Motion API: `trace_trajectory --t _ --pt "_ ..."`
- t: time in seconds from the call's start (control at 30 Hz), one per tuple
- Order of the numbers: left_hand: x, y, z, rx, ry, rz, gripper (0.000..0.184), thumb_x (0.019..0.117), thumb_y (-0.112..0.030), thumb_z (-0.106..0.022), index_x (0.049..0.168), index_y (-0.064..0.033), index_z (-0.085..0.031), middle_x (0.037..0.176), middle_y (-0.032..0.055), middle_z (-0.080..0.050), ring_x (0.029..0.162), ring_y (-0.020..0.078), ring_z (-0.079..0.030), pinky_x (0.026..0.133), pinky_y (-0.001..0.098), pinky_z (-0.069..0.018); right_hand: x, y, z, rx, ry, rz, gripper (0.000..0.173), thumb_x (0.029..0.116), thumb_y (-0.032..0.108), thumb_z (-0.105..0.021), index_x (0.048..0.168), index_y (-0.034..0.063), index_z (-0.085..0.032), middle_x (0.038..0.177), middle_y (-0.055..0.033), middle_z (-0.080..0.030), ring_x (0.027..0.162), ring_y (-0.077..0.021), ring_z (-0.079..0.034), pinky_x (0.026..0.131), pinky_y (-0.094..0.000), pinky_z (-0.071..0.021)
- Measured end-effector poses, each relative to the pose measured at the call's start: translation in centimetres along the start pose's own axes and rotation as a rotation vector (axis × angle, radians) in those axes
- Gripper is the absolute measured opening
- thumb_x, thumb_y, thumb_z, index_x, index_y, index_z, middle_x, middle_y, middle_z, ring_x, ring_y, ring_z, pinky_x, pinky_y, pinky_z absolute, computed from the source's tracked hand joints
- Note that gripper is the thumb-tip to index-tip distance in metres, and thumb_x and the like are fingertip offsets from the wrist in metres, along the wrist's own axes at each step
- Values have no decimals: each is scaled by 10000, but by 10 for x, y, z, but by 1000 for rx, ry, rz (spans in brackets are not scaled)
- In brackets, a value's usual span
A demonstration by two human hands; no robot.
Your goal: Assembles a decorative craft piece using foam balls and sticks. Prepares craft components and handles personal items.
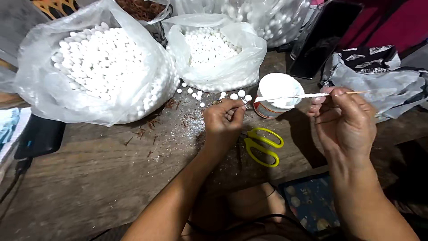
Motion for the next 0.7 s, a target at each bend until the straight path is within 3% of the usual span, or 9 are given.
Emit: trace_trajectory --t 0.13,0.47,0.7 --pt "0 1 0 8 5 -14 82 885 35 -656 896 53 -735 766 47 -670 630 -39 -566 623 110 -489 0 0 -5 4 19 7 399 1046 37 -330 918 133 -696 765 69 -726 653 -24 -678 650 -178 -585" --pt "0 -1 0 30 -7 -22 82 880 36 -659 888 52 -739 743 45 -648 606 -41 -528 586 99 -452 0 0 -9 -28 43 59 375 1037 23 -370 925 136 -709 777 65 -743 669 -36 -698 657 -195 -599" --pt "0 -1 0 50 1 -31 84 879 38 -655 885 47 -739 748 47 -654 630 -33 -546 619 103 -471 0 1 -10 -47 57 91 357 1035 31 -394 929 144 -716 780 72 -743 667 -35 -696 659 -198 -598"
Point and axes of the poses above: each hand's wrist, its own x-axis towards the middle knuckle, its own z-axis out of the back of the hand, y = z × x, the point moved 6 cm from there along x, towards the middle knuckle
